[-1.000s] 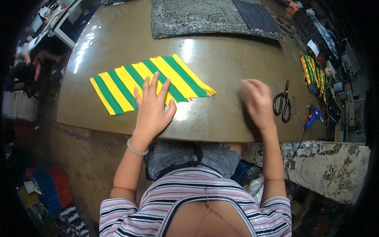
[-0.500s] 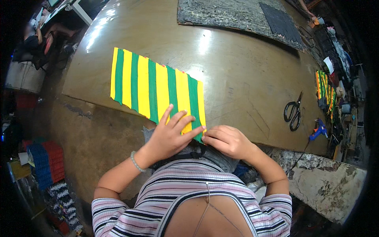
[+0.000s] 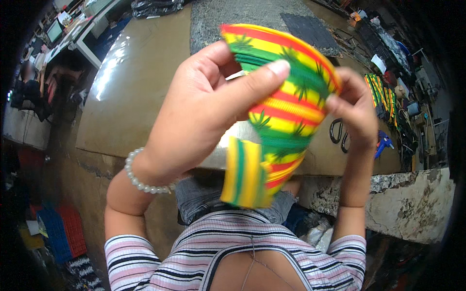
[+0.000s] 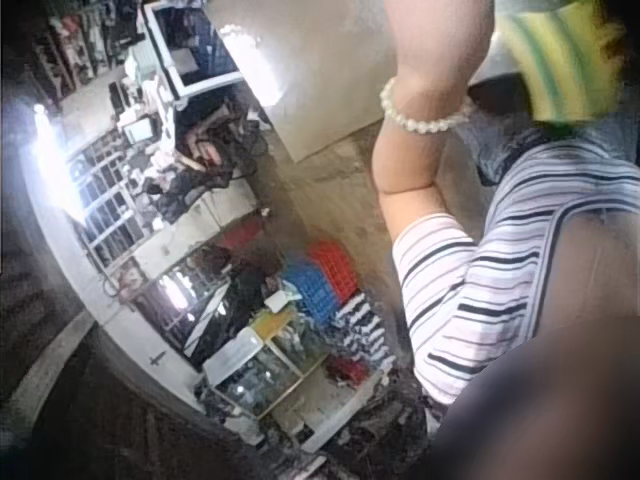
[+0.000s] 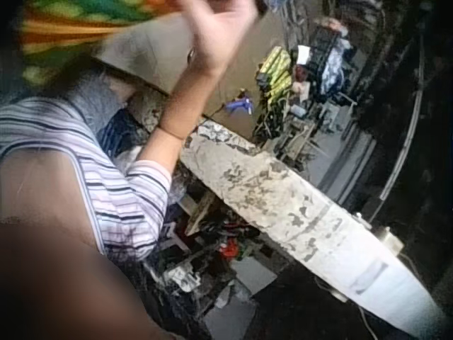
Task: The person folds and aligns a green-and-yellow striped fabric piece, then attaches a black strip to its edge. They repeat this process with several similar pieces, stacking the finished items on the table. The person also uses scissors to trim a yellow strip and applies adhesive from a small container to secure the black strip.
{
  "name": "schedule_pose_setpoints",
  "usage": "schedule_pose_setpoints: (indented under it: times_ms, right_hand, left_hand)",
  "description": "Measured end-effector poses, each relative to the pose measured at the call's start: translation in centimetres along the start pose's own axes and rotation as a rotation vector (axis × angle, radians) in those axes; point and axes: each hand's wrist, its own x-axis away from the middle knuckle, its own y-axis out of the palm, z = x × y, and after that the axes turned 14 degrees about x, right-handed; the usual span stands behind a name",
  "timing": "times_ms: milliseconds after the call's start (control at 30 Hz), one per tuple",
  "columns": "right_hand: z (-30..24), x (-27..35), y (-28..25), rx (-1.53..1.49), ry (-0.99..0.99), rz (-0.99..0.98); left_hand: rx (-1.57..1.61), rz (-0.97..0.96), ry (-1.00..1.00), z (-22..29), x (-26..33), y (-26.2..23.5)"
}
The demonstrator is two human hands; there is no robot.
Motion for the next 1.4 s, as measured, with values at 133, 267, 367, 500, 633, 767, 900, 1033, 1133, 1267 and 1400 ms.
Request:
schedule_pose_setpoints:
  times_ms: [133, 267, 367, 500, 633, 767, 900, 1033, 1133, 1267, 1400]
  right_hand:
    - [-0.1, -5.8, -5.6, 0.409, -0.115, -0.056]
    - [3.5, -10.2, -2.7, 1.023, -0.266, -0.120]
    - [7.0, -7.7, 4.0, 1.348, -0.494, 0.136]
    - [11.0, -0.2, 10.6, 0.802, -0.302, -0.147]
    - [12.7, 1.4, 11.2, 0.718, -0.162, -0.049]
    - [12.7, 0.7, 10.9, 0.797, -0.387, -0.102]
    - [13.2, 0.5, 10.8, 0.928, -0.603, -0.118]
    - [14.1, 0.4, 10.4, 0.995, -0.733, -0.116]
    - [14.5, 0.2, 10.7, 0.873, -0.639, -0.045]
    - [14.4, 0.4, 10.9, 0.783, -0.549, -0.022]
    - [14.3, 0.5, 10.1, 0.724, -0.499, -0.114]
  left_hand:
    - [0.286, 0.162, 0.049, -4.3, -0.8, -1.8]
    - [0.452, 0.430, -0.078, -11.5, 0.2, -6.2]
    - [0.642, 0.670, -0.281, -14.1, 4.3, -9.2]
    - [0.364, 0.539, -0.358, -11.8, 9.9, -11.4]
    - [-0.543, 0.369, -0.203, -9.6, 9.3, -13.0]
    - [-1.232, -0.036, 0.075, -10.9, 4.1, -14.7]
    - [-1.508, -0.293, 0.113, -12.0, 0.5, -15.3]
    - [-1.569, -0.467, -0.057, -12.1, -1.5, -16.1]
    - [-1.559, -0.450, -0.045, -12.5, -1.6, -16.6]
    - [-1.574, -0.403, 0.035, -13.2, -1.2, -16.7]
    - [-1.604, -0.378, 0.045, -13.4, -1.0, -16.5]
